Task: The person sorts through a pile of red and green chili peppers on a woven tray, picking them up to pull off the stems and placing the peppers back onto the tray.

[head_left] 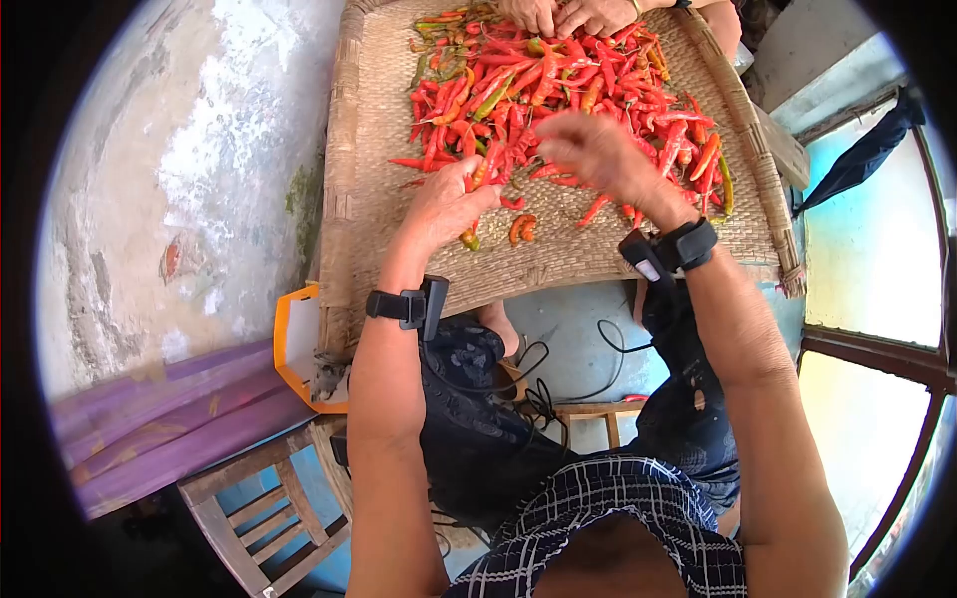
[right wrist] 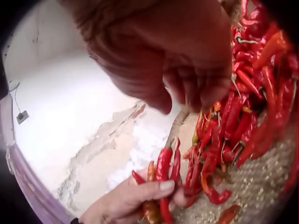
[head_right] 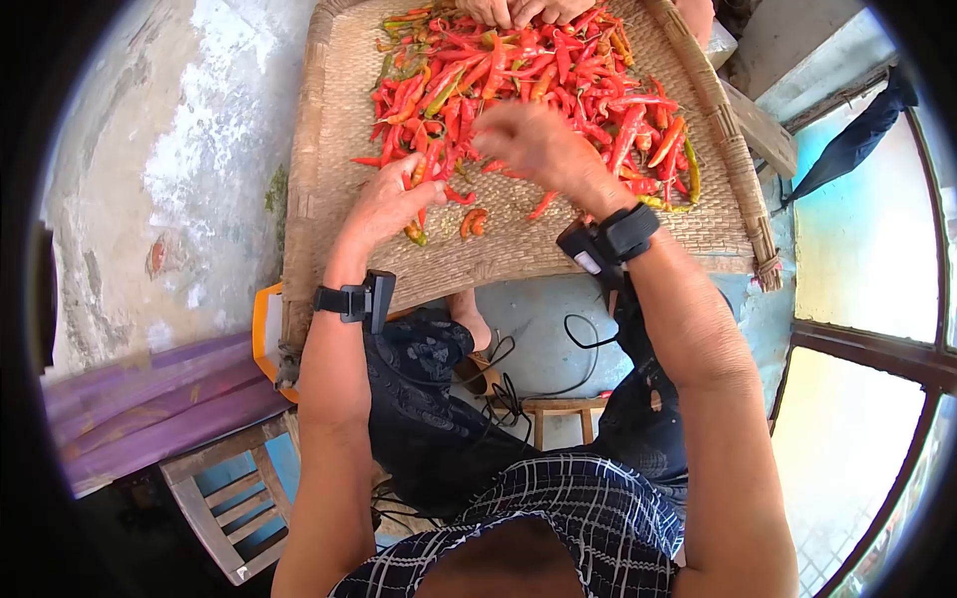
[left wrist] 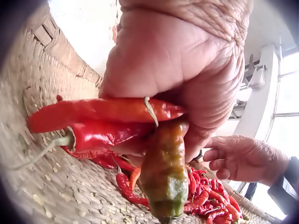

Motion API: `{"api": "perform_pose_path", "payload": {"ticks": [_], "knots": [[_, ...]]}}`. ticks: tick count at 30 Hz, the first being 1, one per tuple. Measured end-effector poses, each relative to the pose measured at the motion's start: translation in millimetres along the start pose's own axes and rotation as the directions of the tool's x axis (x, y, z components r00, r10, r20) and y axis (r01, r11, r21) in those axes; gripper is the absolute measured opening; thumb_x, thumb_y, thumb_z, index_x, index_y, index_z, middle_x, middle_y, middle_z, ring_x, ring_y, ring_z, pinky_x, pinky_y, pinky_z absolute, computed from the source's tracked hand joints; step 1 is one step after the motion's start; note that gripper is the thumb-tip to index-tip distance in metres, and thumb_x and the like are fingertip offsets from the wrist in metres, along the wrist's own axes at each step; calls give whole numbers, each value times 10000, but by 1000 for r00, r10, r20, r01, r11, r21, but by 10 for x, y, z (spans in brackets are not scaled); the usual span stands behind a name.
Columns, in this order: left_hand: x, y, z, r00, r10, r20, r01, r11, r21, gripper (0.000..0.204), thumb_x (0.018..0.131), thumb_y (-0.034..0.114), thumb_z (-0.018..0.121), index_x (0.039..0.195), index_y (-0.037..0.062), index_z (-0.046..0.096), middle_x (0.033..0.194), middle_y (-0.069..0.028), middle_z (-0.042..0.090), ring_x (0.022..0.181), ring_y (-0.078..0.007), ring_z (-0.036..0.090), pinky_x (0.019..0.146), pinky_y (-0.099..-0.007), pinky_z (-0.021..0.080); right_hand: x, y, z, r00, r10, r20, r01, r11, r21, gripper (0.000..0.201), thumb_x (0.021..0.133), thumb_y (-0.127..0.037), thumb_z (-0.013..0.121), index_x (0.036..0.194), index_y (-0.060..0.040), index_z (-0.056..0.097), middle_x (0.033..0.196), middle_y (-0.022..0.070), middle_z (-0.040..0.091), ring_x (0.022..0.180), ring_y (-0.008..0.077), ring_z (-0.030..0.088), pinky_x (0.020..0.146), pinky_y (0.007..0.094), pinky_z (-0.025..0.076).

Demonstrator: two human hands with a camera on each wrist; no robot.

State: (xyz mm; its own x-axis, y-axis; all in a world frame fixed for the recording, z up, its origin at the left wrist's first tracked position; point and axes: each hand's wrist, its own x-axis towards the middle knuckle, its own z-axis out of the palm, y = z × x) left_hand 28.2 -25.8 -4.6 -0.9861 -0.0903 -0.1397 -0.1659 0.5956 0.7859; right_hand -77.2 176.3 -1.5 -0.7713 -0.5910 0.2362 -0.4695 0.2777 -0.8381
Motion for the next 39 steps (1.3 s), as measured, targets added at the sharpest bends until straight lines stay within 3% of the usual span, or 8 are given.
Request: {"api": "perform_pose_path", "payload": {"ticks": [1, 13, 17, 22, 26, 33, 35, 39], "knots": [[6, 24, 10, 1000, 2, 2, -2, 1000, 1, 328, 804, 239, 620, 1043, 17, 599, 802, -129, 640, 718, -219, 611, 657, -360, 457, -64, -104, 59, 963, -5, 269, -5, 999, 37, 332, 846, -213, 654, 1056, 34, 584, 819, 182, 663, 765, 239, 652, 683, 369, 505], [-48, 165, 11, 983, 31, 183, -35, 999, 21, 445, 814, 326, 674, 1079, -23, 597, 913, -133, 652, 889, -190, 593, 798, -339, 452, -124, -92, 248, 952, 136, 275, -163, 984, 78, 179, 777, -124, 671, 856, 26, 613, 726, 133, 642, 695, 206, 635, 636, 333, 497], [-28, 114, 55, 988, 133, 79, -139, 987, 76, 420, 810, 333, 666, 1066, 4, 609, 883, -213, 641, 851, -341, 618, 747, -392, 462, -164, -119, 182, 958, 118, 263, -121, 993, -3, 149, 789, -112, 621, 856, 18, 597, 717, 62, 612, 673, 150, 583, 623, 308, 476], [-37, 93, 119, 993, 108, 57, -94, 974, -207, 374, 859, 289, 638, 1088, -6, 615, 942, -70, 653, 841, -155, 593, 772, -299, 465, -92, -117, -51, 936, 243, 255, -278, 954, 109, 115, 768, -114, 596, 778, -30, 518, 611, 6, 533, 525, 73, 515, 422, 243, 398], [-40, 111, 146, 999, 30, 36, -18, 954, -298, 271, 872, 196, 615, 1073, 14, 616, 875, -14, 623, 757, -94, 563, 692, -259, 463, -78, -44, -161, 943, 269, 198, -295, 948, 118, 151, 759, -141, 619, 731, -7, 555, 596, 44, 545, 564, 114, 561, 495, 285, 443], [30, -124, 195, 999, 22, 39, -14, 978, -209, 177, 875, 139, 597, 999, 15, 608, 786, 7, 579, 686, -78, 526, 632, -245, 444, 31, -21, -594, 953, 289, 86, -297, 844, 447, 56, 827, -86, 578, 857, -43, 557, 734, 43, 627, 564, 82, 562, 465, 223, 460], [43, -173, 234, 999, 13, 37, -6, 982, -188, 178, 872, 144, 604, 993, 14, 609, 776, 9, 578, 682, -79, 525, 629, -244, 442, 61, 113, -635, 912, 357, -199, -58, 596, 801, 201, 856, -122, 604, 1022, -15, 568, 787, 61, 641, 605, 85, 566, 490, 227, 466], [53, -124, 286, 999, 44, 15, -43, 997, -56, 248, 828, 231, 650, 945, 14, 617, 761, -148, 638, 719, -264, 616, 677, -362, 472, -52, 87, -502, 813, 520, -261, -252, 719, 648, 438, 887, -161, 602, 1257, 31, 466, 853, 82, 654, 664, 96, 567, 523, 225, 464]]}}
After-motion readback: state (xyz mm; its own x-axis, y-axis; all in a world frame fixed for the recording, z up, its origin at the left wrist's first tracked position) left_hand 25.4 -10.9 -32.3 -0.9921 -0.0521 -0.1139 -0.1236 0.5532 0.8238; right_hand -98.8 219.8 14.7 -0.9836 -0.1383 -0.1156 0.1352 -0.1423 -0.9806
